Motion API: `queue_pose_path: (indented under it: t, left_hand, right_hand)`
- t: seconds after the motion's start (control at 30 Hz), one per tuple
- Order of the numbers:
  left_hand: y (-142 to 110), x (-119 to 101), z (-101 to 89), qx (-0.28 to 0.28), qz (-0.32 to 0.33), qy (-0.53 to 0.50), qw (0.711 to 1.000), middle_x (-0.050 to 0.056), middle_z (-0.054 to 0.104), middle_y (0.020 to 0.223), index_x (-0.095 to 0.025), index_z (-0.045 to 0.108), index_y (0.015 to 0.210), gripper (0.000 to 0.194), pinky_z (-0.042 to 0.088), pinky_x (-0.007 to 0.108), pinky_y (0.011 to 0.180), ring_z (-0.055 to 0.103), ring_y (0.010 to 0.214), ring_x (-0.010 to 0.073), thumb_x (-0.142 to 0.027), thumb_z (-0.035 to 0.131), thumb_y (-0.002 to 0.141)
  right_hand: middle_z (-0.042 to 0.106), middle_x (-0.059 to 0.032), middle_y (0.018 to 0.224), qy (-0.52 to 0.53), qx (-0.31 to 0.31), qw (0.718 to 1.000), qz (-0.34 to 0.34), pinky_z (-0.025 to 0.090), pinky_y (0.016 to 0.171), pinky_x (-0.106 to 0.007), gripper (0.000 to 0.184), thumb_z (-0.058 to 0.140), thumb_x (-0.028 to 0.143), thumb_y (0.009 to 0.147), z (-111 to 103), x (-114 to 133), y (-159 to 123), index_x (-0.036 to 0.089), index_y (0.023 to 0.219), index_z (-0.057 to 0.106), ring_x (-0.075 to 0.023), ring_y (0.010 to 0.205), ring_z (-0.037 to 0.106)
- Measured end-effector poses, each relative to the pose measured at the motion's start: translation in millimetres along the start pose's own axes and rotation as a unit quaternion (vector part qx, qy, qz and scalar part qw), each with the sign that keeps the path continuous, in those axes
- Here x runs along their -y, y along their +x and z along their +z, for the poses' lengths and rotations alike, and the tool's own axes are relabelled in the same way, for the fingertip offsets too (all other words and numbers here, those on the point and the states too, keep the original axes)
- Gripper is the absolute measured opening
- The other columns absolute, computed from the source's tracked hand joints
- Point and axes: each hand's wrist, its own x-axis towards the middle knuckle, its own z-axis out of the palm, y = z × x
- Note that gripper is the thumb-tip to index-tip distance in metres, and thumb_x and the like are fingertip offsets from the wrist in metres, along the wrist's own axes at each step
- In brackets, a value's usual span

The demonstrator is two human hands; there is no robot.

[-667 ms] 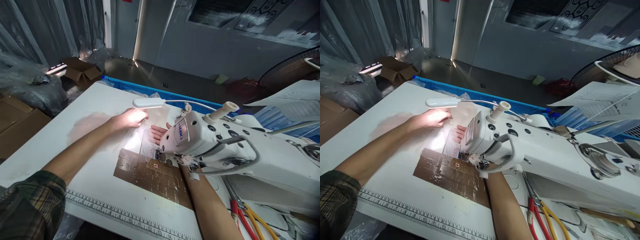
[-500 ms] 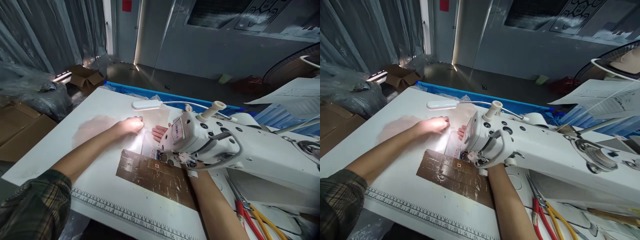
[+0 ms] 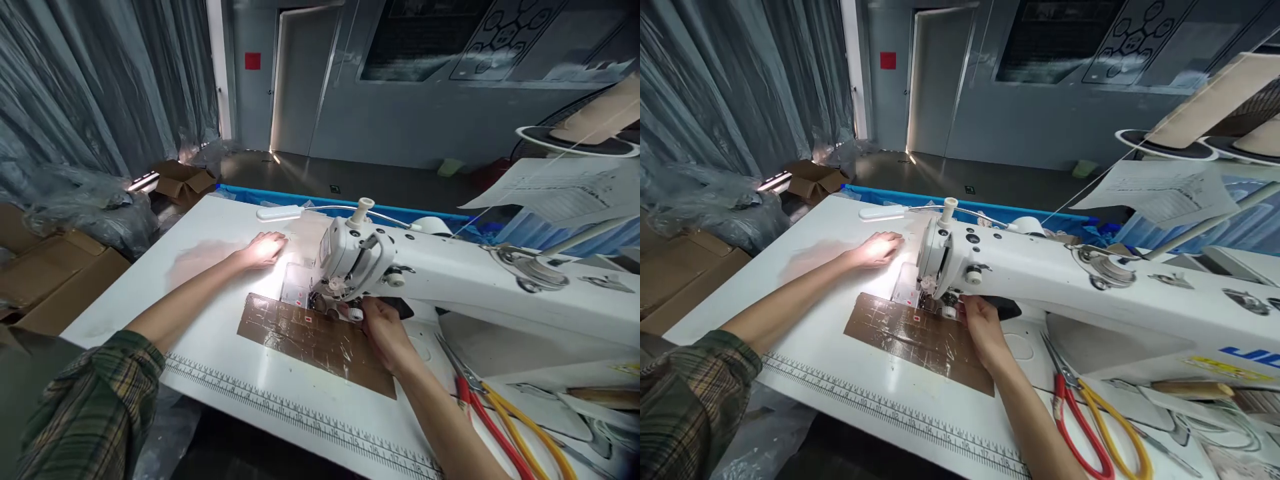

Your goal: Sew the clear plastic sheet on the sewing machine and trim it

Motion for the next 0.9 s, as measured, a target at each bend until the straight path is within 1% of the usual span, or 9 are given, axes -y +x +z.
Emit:
queue_pose_path:
  t: [0.1, 0.17, 0.3, 0.37, 0.47, 0.53, 0.7, 0.8, 0.9]
  left_hand:
    - [-36.5, 10.2, -0.4, -0.015, -0.095, 0.024, 0.995, 0.021, 0.058, 0.125, -0.012, 0.057, 0.121, 0.038, 0.039, 0.051, 0.099, 0.055, 0.113, 0.0333, -0.029, 0.034, 0.097]
    - [-63.1, 18.7, 0.6, -0.011, -0.154, 0.033, 0.987, 0.024, 0.058, 0.120, -0.009, 0.057, 0.120, 0.041, 0.038, 0.056, 0.096, 0.054, 0.111, 0.0369, -0.036, 0.036, 0.097]
    - [-109.5, 33.2, 2.2, 0.012, -0.213, 0.018, 0.977, 0.021, 0.054, 0.129, -0.013, 0.053, 0.126, 0.045, 0.038, 0.056, 0.097, 0.050, 0.116, 0.0374, -0.042, 0.036, 0.096]
    - [-124.0, 38.1, 2.9, 0.015, -0.213, 0.001, 0.977, 0.017, 0.049, 0.138, -0.017, 0.051, 0.131, 0.045, 0.037, 0.054, 0.101, 0.047, 0.122, 0.0352, -0.043, 0.034, 0.097]
    - [-134.1, 44.5, 6.3, 0.009, -0.209, -0.024, 0.978, 0.013, 0.044, 0.146, -0.019, 0.046, 0.137, 0.048, 0.034, 0.052, 0.107, 0.043, 0.128, 0.0337, -0.045, 0.032, 0.098]
    - [-135.6, 49.0, 10.3, 0.002, -0.209, -0.037, 0.977, 0.013, 0.041, 0.149, -0.019, 0.043, 0.140, 0.052, 0.033, 0.052, 0.109, 0.040, 0.131, 0.0340, -0.048, 0.032, 0.098]
    - [-136.9, 55.7, 19.5, -0.008, -0.216, -0.062, 0.974, 0.012, 0.037, 0.152, -0.019, 0.038, 0.144, 0.056, 0.030, 0.052, 0.113, 0.036, 0.137, 0.0342, -0.051, 0.034, 0.098]
    - [-140.6, 56.7, 18.7, -0.030, -0.216, -0.092, 0.972, 0.013, 0.033, 0.155, -0.018, 0.033, 0.148, 0.060, 0.026, 0.052, 0.116, 0.030, 0.142, 0.0325, -0.051, 0.038, 0.098]
    - [-146.2, 61.7, 13.1, -0.106, -0.227, -0.120, 0.961, 0.010, 0.037, 0.152, -0.020, 0.043, 0.143, 0.051, 0.028, 0.047, 0.117, 0.036, 0.140, 0.0285, -0.043, 0.044, 0.097]
  right_hand:
    - [0.069, -0.0047, 0.070, 0.061, 0.006, 0.995, 0.075, 0.059, 0.065, -0.038, 0.038, 0.045, 0.056, 0.090, 9.9, -0.5, -18.2, 0.024, 0.078, 0.062, -0.0234, 0.068, 0.068]
    - [0.069, -0.0047, 0.072, 0.037, 0.008, 0.996, 0.081, 0.057, 0.061, -0.035, 0.034, 0.049, 0.054, 0.088, 17.5, 2.5, -27.5, 0.023, 0.081, 0.063, -0.0227, 0.067, 0.067]
    - [0.064, -0.0014, 0.064, -0.082, 0.078, 0.993, 0.023, 0.051, 0.053, -0.033, 0.028, 0.046, 0.044, 0.089, 39.0, 22.6, -40.0, 0.023, 0.089, 0.065, -0.0211, 0.056, 0.061]
    - [0.068, -0.0043, 0.076, -0.114, 0.113, 0.986, -0.043, 0.053, 0.062, -0.036, 0.027, 0.044, 0.037, 0.091, 55.9, 36.5, -39.7, 0.022, 0.099, 0.064, -0.0216, 0.064, 0.063]
    - [0.068, -0.0109, 0.100, -0.172, 0.130, 0.959, -0.182, 0.051, 0.086, -0.043, 0.028, 0.040, 0.027, 0.093, 86.3, 49.6, -25.6, 0.019, 0.108, 0.063, -0.0253, 0.093, 0.064]
    - [0.066, -0.0128, 0.110, -0.241, 0.131, 0.936, -0.221, 0.049, 0.091, -0.043, 0.030, 0.039, 0.023, 0.093, 105.0, 50.2, -7.7, 0.017, 0.113, 0.060, -0.0259, 0.102, 0.060]
    - [0.067, -0.0132, 0.097, -0.370, 0.094, 0.908, -0.174, 0.048, 0.082, -0.040, 0.023, 0.043, 0.022, 0.091, 132.2, 35.8, 44.3, 0.016, 0.104, 0.062, -0.0274, 0.093, 0.059]
    - [0.063, -0.0218, 0.112, -0.398, 0.028, 0.908, -0.131, 0.043, 0.089, -0.046, 0.032, 0.039, 0.022, 0.093, 139.5, 26.6, 62.3, 0.007, 0.112, 0.060, -0.0330, 0.105, 0.055]
    - [0.057, -0.0285, 0.123, -0.413, -0.023, 0.905, -0.104, 0.039, 0.094, -0.052, 0.041, 0.038, 0.023, 0.093, 143.4, 19.8, 66.3, -0.001, 0.121, 0.056, -0.0386, 0.114, 0.049]
